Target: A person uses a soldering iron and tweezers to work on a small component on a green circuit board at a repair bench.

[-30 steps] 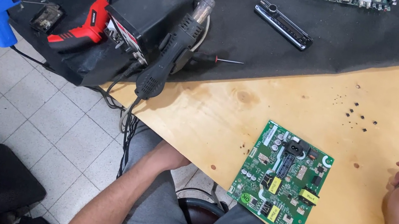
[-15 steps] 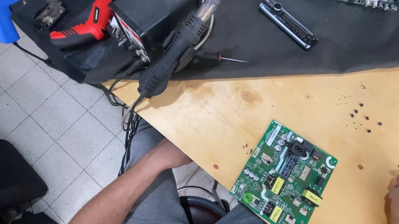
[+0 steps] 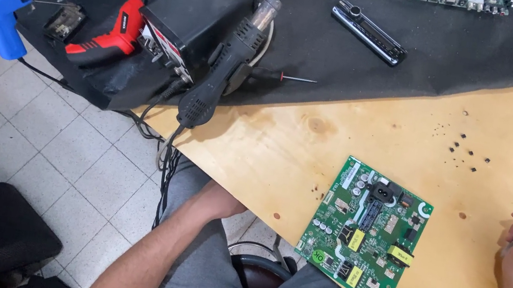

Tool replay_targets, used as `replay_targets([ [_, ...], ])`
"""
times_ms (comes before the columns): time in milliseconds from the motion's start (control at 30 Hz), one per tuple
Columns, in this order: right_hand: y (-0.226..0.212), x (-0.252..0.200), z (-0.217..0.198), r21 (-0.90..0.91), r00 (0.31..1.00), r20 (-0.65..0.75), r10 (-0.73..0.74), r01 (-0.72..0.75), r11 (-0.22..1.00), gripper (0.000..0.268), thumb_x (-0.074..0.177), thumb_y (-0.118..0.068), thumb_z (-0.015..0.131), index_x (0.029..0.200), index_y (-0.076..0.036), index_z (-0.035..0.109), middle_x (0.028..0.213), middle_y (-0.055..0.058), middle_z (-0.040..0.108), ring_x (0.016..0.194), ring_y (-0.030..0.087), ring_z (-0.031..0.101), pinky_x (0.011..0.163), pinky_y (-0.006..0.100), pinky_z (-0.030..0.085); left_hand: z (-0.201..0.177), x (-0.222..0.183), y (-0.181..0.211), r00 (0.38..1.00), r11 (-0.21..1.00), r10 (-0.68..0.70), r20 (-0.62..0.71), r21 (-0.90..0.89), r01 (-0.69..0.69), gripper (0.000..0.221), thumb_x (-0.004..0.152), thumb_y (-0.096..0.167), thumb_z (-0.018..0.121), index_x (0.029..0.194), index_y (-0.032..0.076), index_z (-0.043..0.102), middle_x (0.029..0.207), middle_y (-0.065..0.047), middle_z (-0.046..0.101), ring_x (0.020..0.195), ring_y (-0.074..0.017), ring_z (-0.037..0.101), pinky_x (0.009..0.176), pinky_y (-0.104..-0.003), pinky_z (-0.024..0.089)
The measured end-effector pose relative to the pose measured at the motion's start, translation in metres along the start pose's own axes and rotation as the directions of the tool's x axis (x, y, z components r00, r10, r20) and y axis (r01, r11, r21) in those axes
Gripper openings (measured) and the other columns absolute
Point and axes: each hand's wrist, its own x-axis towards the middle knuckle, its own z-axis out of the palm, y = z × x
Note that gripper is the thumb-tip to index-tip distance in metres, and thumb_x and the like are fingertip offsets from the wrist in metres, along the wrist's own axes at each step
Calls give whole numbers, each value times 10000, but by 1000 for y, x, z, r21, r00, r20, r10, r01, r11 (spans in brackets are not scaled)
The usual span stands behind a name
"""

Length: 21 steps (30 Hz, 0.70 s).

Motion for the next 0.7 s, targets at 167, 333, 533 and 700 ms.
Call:
replay_targets([
  [167,18,13,-2,0,995,-9,-100,100,995,285,1363,-304,519,1133,-174,623,853,-15,535,705,95,462,616,295,345,-5,2,5,1000,1000,-6,20,-1,6,797,988,581,774,1589,137,499,1586,-107,591,1368,-393,607,1096,-469,527],
  [333,10,6,2,127,991,-27,-131,134,983,325,1391,-268,557,1108,-129,633,804,16,507,640,94,452,564,258,325,-2,-4,24,999,1000,-3,35,-2,4,817,985,584,775,1608,140,489,1613,-104,584,1392,-392,601,1116,-468,525],
  [533,-10,-2,4,111,984,-31,-173,176,978,308,1373,-187,566,1115,-39,646,747,58,489,555,141,427,464,298,292,-17,-73,80,784,949,257,565,4,-314,707,1092,662,581,771,55,749,647,-61,738,534,-229,716,694,-383,610],
  [700,-8,-2,3,69,973,-25,-229,230,971,295,1389,-149,575,1142,-19,671,730,79,519,544,152,444,477,307,331,-105,-151,82,746,740,656,110,-289,-608,577,1030,612,565,1315,150,759,805,34,770,745,-209,772,673,-352,517],
])
